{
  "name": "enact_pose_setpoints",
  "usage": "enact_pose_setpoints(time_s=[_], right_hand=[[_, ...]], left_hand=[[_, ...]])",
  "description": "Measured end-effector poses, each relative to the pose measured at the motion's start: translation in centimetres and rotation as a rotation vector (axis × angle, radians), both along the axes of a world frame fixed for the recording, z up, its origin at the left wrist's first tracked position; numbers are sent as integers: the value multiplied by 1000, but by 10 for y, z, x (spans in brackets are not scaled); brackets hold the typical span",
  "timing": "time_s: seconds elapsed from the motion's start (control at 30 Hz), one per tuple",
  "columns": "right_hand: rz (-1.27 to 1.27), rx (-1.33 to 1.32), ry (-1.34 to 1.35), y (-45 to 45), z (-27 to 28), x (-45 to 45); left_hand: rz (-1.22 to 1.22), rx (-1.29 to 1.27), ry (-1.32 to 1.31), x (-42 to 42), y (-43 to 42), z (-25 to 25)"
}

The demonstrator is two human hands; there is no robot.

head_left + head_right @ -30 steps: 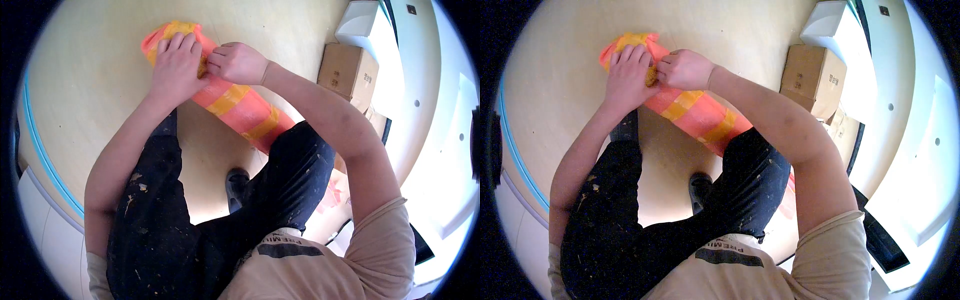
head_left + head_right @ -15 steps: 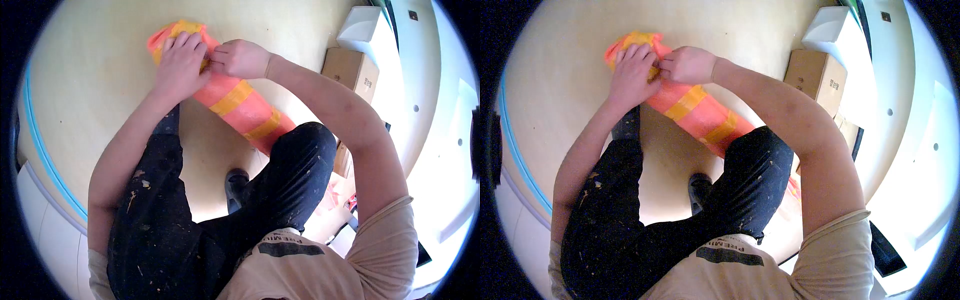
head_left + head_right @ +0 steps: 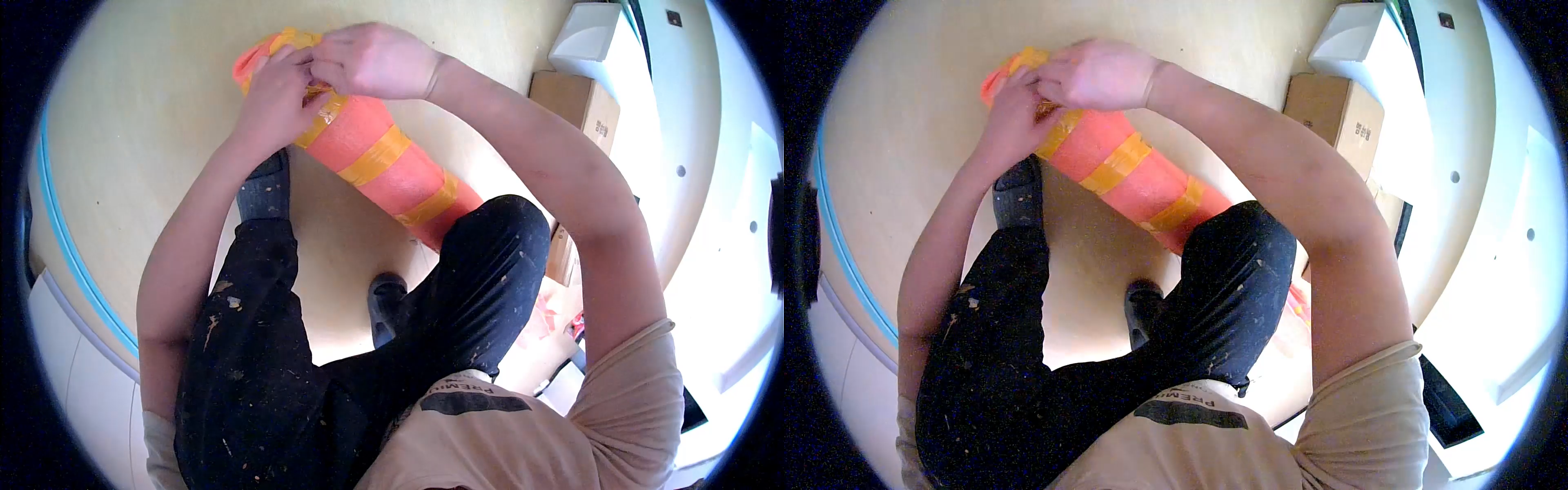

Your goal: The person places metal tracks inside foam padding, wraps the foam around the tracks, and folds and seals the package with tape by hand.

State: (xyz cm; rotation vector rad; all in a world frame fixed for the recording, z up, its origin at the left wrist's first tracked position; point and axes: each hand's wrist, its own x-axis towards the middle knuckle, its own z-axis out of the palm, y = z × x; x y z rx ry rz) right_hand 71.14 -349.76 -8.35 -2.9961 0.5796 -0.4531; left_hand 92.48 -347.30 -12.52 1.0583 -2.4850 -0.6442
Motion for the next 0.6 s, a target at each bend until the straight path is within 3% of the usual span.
enact_pose_setpoints(time_s=[0.03,0.1,0.13,0.2,0.23,0.37,0.43,0.6], right_hand=[[0,0,1,-2,7,1],[-329,222,-213,-4,18,-1],[-320,215,-212,-1,23,-2],[-868,787,156,18,22,-4],[-910,925,91,31,-1,-10],[-993,935,234,59,-25,4],[-1033,912,-25,63,-38,7],[-972,1114,-193,56,-37,4]], left_hand=[[-9,3,37,1,-1,-4],[-1,-9,47,1,0,-15],[10,-28,52,2,-1,-20],[39,0,29,1,1,-15],[60,33,5,-1,3,-11],[0,39,1,2,2,7],[8,61,68,6,3,5],[-2,17,124,27,12,15]])
